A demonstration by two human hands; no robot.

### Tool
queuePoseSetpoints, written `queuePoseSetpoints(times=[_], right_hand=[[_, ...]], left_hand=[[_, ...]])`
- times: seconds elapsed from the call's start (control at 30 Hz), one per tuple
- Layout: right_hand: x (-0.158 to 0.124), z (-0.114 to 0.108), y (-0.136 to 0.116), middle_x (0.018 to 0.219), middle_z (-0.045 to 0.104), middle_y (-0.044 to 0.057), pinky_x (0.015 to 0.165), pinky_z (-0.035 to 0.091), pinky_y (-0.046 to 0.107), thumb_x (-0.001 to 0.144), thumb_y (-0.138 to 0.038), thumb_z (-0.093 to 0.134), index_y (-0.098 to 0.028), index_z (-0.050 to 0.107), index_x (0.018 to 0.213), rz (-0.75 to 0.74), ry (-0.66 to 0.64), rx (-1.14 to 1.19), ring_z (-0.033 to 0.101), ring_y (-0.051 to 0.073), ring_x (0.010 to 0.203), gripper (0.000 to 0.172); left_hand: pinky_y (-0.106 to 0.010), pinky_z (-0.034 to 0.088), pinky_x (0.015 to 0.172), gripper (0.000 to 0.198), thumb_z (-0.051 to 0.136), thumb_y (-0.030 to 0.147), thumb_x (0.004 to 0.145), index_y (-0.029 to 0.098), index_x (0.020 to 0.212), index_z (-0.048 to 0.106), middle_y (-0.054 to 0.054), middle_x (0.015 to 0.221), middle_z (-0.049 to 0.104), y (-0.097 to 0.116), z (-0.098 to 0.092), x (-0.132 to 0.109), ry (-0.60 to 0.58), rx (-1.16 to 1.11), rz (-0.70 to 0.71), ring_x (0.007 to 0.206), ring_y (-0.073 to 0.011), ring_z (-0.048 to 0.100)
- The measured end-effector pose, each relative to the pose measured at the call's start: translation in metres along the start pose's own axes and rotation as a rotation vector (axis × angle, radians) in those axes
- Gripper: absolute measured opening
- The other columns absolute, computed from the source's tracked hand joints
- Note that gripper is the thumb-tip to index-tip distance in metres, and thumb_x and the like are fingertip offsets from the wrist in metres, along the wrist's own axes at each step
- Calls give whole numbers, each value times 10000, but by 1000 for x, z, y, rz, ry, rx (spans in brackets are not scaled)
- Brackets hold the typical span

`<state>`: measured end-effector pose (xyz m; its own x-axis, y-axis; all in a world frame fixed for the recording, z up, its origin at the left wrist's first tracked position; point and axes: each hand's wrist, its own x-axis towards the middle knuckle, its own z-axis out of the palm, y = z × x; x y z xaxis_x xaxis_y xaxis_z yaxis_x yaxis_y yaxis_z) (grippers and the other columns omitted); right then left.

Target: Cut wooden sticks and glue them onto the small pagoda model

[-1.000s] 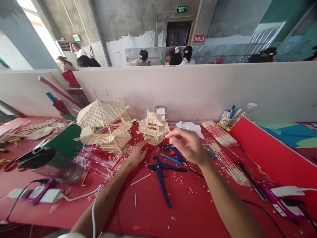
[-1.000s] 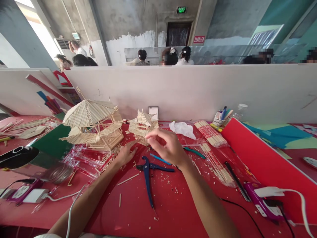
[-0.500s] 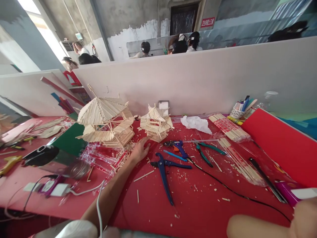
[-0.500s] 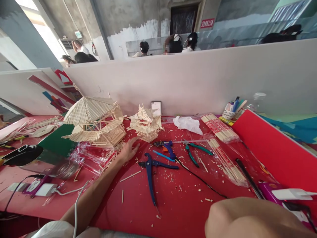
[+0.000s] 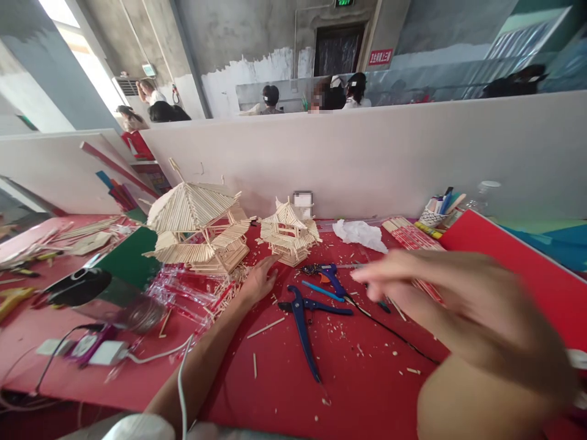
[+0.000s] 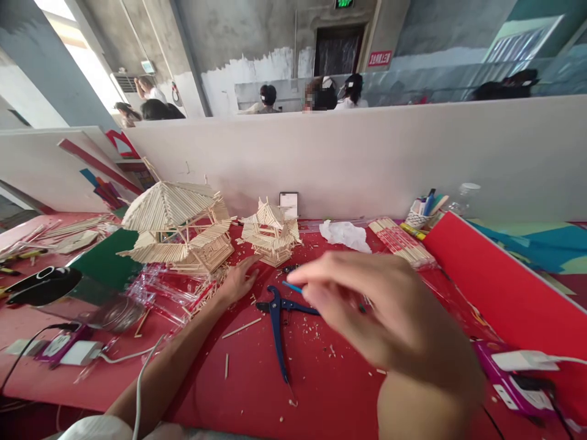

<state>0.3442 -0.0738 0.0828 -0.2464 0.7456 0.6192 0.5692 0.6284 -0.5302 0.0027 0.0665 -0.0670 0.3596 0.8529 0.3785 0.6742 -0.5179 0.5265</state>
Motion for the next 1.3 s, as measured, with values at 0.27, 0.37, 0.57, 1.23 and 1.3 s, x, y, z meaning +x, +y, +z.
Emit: queuePoseSetpoints(times=[0.27, 0.37, 0.57, 1.23, 1.3], right_hand=[[110, 74, 62, 944, 808, 41, 690, 537, 349, 916, -246, 675, -281, 765, 1026, 211, -224, -402, 744, 266, 825, 146], [107, 91, 83, 903, 811, 44, 687, 521, 342, 921, -201, 658, -267, 762, 909, 238, -258, -396, 753, 276, 838, 124], [108, 94, 85, 866, 808, 42, 689, 513, 332, 919, -281, 673, -271, 763, 857, 244, -225, -411, 744, 265, 808, 110], [107, 88, 91, 962, 820, 43, 747, 516, 282, 916, -220, 698, -233, 763, 892, 306, -384, -302, 760, 226, 880, 70], [107, 90, 91, 960, 822, 41, 733, 502, 286, 910, -215, 702, -236, 763, 867, 301, -412, -307, 760, 234, 887, 77]], left_hand=[[-471, 466, 1176, 492, 512, 209, 972, 224, 1462, 563, -115, 1465, 626, -3, -2, 0, -13, 11, 16, 1357, -271, 598], [-461, 466, 1176, 497, 500, 207, 975, 209, 1469, 553, -120, 1471, 619, -4, -2, 0, -22, 20, 29, 1360, -267, 595], [-451, 465, 1175, 514, 491, 183, 964, 207, 1475, 541, -119, 1463, 624, -2, -2, 0, -29, 24, 43, 1360, -261, 594], [-444, 474, 1169, 488, 488, 199, 978, 205, 1464, 543, -110, 1454, 631, -3, -3, 1, -23, 46, 41, 1353, -251, 598], [-444, 475, 1168, 488, 485, 193, 978, 196, 1463, 542, -116, 1453, 631, -2, -4, 1, -24, 48, 43, 1352, -252, 599]])
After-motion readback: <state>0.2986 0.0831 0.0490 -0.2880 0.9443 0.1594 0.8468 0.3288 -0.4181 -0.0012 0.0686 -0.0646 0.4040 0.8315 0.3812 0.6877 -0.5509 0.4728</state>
